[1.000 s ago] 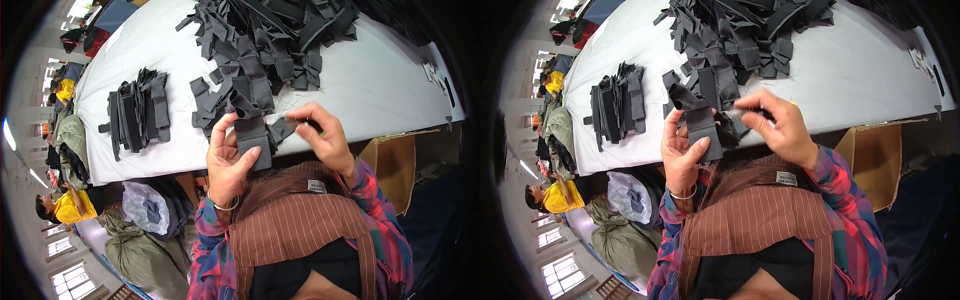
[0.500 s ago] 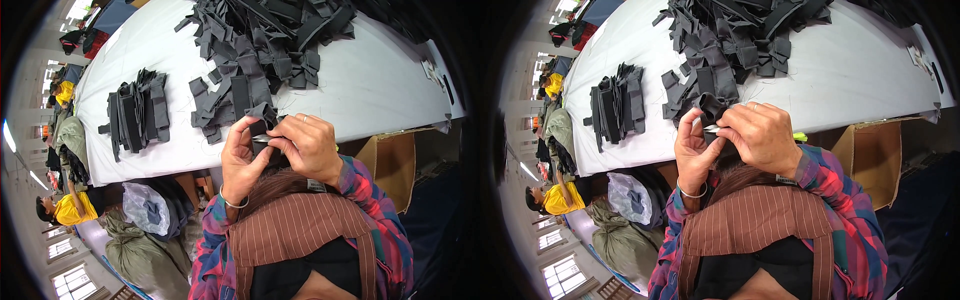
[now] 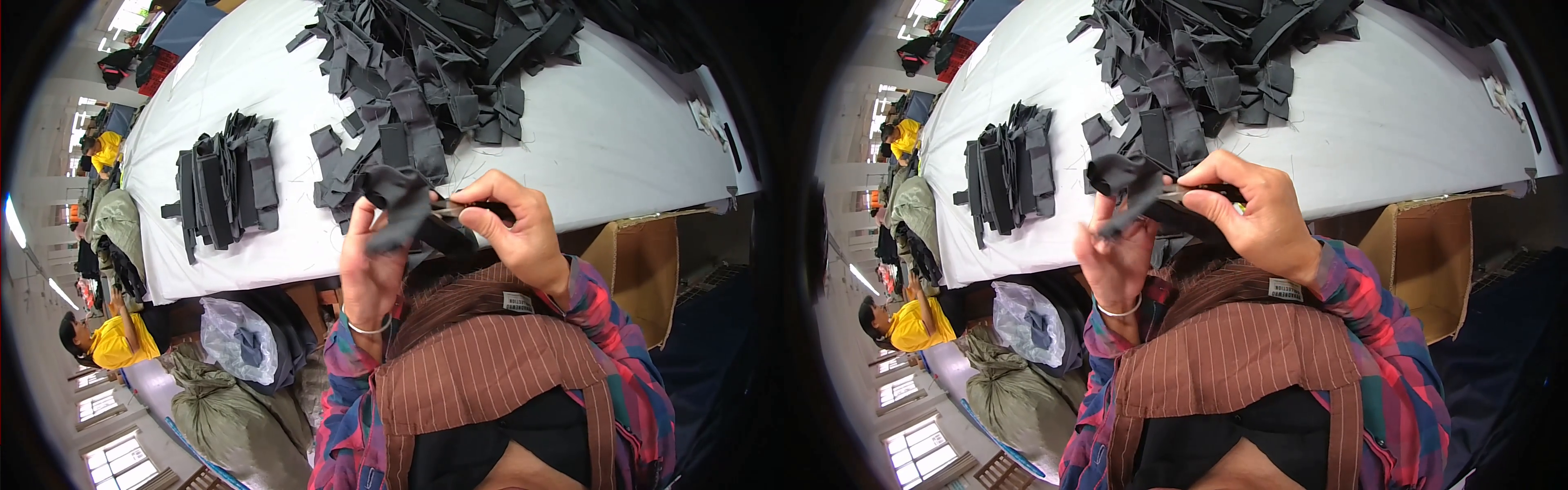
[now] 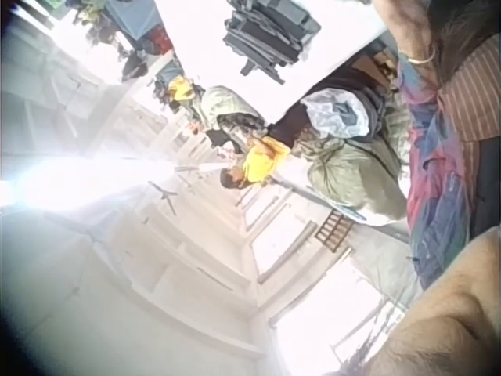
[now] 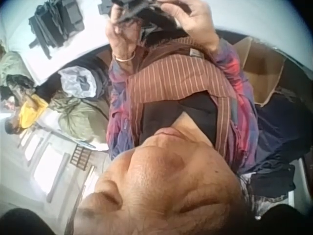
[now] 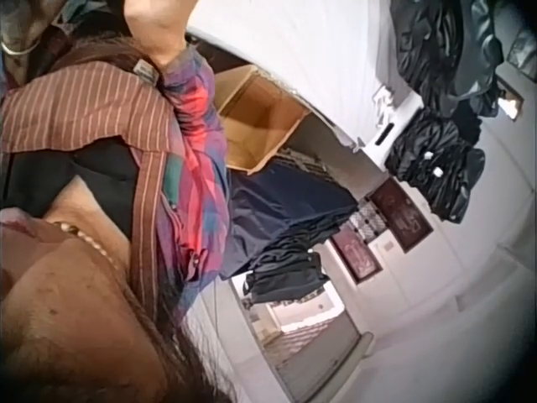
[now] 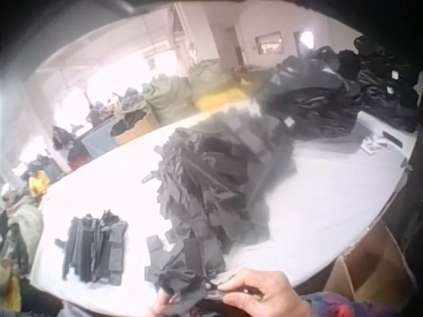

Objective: The recorder uses scissors to trim excess threads and material from black fabric straps on a work table.

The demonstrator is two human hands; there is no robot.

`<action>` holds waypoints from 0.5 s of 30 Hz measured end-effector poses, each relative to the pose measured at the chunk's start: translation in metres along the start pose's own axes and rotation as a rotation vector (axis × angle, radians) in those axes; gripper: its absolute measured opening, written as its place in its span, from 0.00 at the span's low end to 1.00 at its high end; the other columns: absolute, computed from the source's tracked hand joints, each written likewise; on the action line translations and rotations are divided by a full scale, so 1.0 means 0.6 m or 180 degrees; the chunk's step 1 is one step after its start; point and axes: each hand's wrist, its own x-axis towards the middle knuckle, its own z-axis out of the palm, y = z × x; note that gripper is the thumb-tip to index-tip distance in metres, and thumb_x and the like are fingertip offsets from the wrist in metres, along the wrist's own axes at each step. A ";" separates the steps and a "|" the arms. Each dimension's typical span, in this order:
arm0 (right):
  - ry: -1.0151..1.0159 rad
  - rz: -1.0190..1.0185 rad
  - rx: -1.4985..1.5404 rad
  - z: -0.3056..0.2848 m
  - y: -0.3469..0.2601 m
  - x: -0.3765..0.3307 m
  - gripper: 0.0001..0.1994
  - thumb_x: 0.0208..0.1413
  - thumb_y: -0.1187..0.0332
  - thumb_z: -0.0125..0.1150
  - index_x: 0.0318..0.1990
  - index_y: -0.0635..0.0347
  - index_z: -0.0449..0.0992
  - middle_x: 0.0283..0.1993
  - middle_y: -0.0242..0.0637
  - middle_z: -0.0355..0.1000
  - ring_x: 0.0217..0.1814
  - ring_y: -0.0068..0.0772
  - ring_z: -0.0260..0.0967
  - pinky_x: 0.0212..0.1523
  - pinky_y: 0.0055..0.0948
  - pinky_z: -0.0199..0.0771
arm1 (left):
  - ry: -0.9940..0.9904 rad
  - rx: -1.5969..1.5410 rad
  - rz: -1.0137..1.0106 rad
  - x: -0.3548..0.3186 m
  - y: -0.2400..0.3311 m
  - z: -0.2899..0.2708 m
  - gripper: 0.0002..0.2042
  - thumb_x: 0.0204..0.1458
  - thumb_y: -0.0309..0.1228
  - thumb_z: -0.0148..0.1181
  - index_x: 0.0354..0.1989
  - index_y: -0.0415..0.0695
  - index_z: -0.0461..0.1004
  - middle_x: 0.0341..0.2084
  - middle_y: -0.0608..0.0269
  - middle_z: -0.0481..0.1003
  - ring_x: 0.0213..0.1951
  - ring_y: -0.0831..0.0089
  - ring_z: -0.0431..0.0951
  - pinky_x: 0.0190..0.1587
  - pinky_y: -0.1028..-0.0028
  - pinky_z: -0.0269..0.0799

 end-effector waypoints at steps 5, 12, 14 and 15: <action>0.0062 0.0146 0.0299 0.004 0.020 -0.010 0.08 0.53 0.74 0.63 0.40 0.65 0.75 0.32 0.36 0.74 0.35 0.21 0.70 0.39 0.22 0.70 | 0.0264 -0.0184 0.0360 0.002 -0.015 -0.036 0.33 0.49 0.32 0.66 0.63 0.47 0.56 0.50 0.57 0.70 0.53 0.64 0.70 0.59 0.62 0.61; -0.0279 0.0140 -0.0177 0.015 0.022 -0.030 0.08 0.53 0.70 0.63 0.39 0.62 0.75 0.33 0.38 0.75 0.34 0.33 0.74 0.36 0.26 0.71 | 0.1266 0.0386 0.0612 0.003 -0.022 -0.034 0.20 0.55 0.22 0.57 0.56 0.46 0.64 0.43 0.66 0.73 0.43 0.74 0.74 0.51 0.71 0.67; -0.0336 0.0005 -0.0507 0.016 0.024 -0.034 0.08 0.52 0.67 0.63 0.38 0.59 0.76 0.33 0.39 0.75 0.32 0.41 0.74 0.32 0.30 0.72 | 0.1137 0.0414 0.0711 0.003 -0.024 -0.039 0.20 0.55 0.22 0.58 0.56 0.46 0.64 0.39 0.67 0.73 0.40 0.75 0.73 0.49 0.72 0.68; -0.0325 0.0012 -0.0507 0.015 0.025 -0.036 0.08 0.52 0.67 0.63 0.38 0.59 0.76 0.33 0.39 0.75 0.32 0.41 0.74 0.32 0.30 0.72 | 0.1011 0.0438 0.0826 0.004 -0.025 -0.041 0.19 0.55 0.23 0.58 0.56 0.47 0.64 0.36 0.68 0.73 0.36 0.77 0.72 0.46 0.73 0.68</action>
